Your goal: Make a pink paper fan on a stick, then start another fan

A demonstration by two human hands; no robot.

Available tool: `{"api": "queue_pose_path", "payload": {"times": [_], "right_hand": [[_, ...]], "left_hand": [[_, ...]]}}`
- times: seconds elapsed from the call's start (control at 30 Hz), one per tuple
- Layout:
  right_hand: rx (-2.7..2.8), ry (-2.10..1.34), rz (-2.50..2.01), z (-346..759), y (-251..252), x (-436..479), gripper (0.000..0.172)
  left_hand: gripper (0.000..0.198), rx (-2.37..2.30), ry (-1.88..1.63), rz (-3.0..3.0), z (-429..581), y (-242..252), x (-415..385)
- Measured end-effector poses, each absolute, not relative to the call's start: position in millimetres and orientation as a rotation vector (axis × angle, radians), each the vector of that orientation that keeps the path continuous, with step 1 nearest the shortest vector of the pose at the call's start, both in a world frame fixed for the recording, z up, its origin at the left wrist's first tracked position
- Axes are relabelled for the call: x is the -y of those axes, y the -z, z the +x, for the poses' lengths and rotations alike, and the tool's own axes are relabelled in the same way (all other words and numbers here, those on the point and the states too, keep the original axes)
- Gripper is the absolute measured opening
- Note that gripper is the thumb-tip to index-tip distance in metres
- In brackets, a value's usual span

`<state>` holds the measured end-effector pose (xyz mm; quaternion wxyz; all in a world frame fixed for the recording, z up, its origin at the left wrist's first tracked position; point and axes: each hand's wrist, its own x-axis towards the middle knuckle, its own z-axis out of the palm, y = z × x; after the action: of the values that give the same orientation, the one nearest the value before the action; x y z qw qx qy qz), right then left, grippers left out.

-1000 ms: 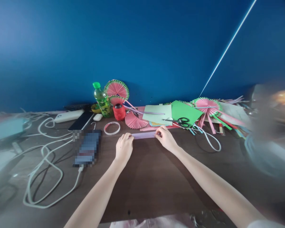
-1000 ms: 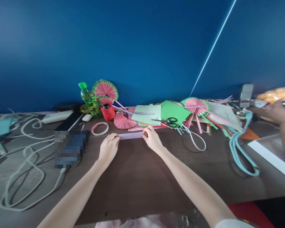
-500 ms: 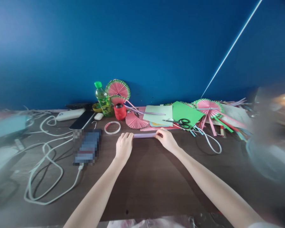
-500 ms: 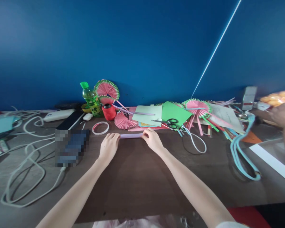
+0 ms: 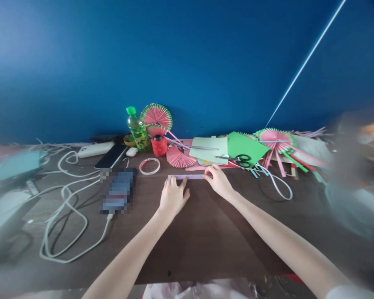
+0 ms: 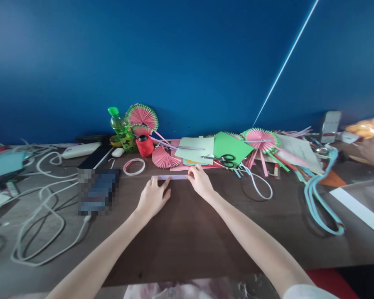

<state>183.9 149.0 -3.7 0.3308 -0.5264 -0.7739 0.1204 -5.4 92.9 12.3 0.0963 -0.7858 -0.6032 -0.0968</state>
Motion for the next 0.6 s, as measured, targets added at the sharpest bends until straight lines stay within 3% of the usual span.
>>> {"api": "queue_pose_path", "payload": {"times": [0.17, 0.6], "right_hand": [[2.231, 0.026, -1.363, 149, -11, -129, 0.024], [2.324, -0.147, -1.297, 150, -1, -108, 0.042]], "left_hand": [[0.047, 1.789, 0.222, -2.321, -2, -16, -90], [0.044, 1.789, 0.304, -2.249, -3, -9, -85]]}}
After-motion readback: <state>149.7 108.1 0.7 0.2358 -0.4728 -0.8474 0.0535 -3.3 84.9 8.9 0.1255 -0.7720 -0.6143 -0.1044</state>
